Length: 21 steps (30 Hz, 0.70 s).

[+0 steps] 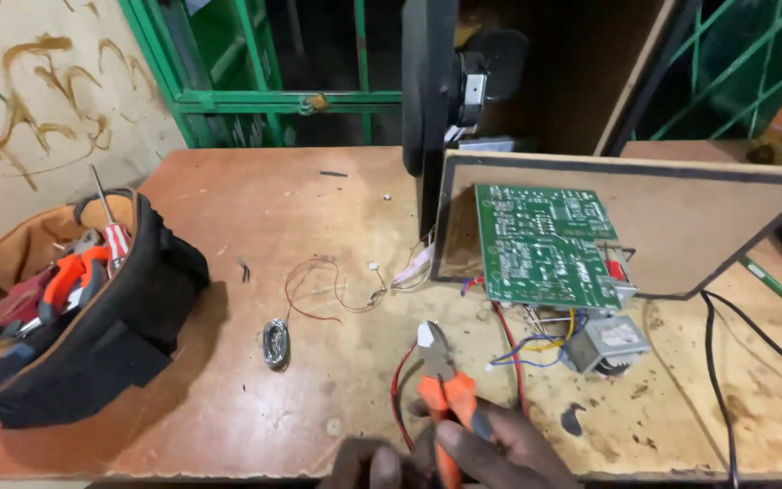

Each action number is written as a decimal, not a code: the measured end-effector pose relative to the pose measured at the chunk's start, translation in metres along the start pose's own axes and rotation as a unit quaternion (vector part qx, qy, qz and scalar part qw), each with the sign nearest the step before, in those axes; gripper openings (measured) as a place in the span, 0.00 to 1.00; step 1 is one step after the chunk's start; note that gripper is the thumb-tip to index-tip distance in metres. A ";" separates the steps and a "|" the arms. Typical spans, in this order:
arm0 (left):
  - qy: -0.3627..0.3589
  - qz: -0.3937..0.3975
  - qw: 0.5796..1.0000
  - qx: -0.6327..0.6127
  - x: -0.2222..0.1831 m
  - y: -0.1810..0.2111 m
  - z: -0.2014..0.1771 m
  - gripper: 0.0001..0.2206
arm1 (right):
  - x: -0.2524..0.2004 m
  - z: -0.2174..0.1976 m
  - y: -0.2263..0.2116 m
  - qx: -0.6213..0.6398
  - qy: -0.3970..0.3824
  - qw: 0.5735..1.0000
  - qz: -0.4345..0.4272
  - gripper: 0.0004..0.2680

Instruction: Soldering wire connections to a circuit board and trimming wires with cutters during an electronics repair.

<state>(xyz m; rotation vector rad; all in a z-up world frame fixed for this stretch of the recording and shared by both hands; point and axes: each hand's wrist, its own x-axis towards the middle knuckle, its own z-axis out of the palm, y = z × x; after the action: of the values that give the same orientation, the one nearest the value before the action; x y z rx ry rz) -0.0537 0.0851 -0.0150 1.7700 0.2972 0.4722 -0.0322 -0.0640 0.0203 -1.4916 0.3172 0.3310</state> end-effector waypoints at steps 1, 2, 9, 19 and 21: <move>0.049 0.049 0.997 0.041 0.002 0.019 0.002 0.13 | 0.000 -0.012 0.014 0.015 -0.053 0.996 -0.073 0.12; 0.052 0.049 0.996 0.044 0.006 0.024 0.007 0.13 | -0.002 -0.027 0.022 0.016 -0.057 0.996 -0.071 0.12; -0.215 -0.180 0.952 -0.124 0.028 0.062 0.054 0.11 | 0.008 -0.130 0.075 0.246 -0.093 0.964 0.033 0.26; -0.226 -0.188 0.934 -0.201 0.023 0.052 0.085 0.08 | 0.007 -0.174 0.096 0.199 -0.045 0.979 0.018 0.24; -0.225 -0.171 0.939 -0.196 0.016 0.049 0.083 0.09 | -0.003 -0.168 0.097 0.190 -0.005 0.982 0.006 0.18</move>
<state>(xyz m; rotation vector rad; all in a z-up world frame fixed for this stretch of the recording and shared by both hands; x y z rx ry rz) -0.0034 0.0081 0.0187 1.3489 0.1650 -0.1256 -0.0739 -0.2266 -0.0760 -1.1131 0.3587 0.2699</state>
